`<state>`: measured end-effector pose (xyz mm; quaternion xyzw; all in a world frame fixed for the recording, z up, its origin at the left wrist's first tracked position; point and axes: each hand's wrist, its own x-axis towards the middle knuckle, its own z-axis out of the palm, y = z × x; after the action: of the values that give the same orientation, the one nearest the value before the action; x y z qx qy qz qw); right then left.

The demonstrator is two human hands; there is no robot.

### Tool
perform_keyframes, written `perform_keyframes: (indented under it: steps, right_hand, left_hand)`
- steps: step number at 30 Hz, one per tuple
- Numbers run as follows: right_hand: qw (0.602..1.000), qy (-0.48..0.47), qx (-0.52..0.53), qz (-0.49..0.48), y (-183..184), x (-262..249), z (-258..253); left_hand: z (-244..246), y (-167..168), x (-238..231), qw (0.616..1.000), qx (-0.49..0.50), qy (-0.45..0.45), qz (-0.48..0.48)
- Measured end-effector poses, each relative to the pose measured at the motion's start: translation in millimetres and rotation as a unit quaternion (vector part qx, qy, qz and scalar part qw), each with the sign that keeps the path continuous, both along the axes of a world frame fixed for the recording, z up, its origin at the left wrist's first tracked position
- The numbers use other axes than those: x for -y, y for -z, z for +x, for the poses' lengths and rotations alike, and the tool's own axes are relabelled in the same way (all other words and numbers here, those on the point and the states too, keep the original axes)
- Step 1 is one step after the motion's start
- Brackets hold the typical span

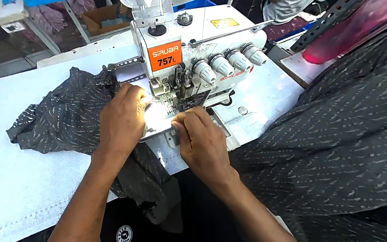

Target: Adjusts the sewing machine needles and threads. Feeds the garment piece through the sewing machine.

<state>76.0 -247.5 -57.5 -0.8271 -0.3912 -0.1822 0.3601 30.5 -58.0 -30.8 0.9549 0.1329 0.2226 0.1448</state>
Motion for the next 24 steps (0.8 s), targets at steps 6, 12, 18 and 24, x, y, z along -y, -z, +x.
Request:
perform_keyframes:
  steps: [6,12,18,24]
  right_hand:
    - [0.987,-0.143,-0.05,0.057,4.4,0.9,-26.9]
    - [0.988,-0.109,-0.053,0.095,36.9,40.2,-32.0]
    - [0.988,-0.045,-0.069,0.134,52.7,76.4,-19.3]
    - [0.989,-0.019,-0.068,0.13,55.8,92.0,-18.3]
  left_hand:
    - [-4.7,1.4,-2.3,0.999,0.036,0.009,-0.001]
    - [-22.3,-3.7,-16.1,0.989,0.061,-0.012,-0.132]
    - [-23.7,-6.1,-20.8,0.966,0.121,0.02,-0.226]
    - [8.1,-5.8,0.1,0.999,-0.001,0.034,-0.013]
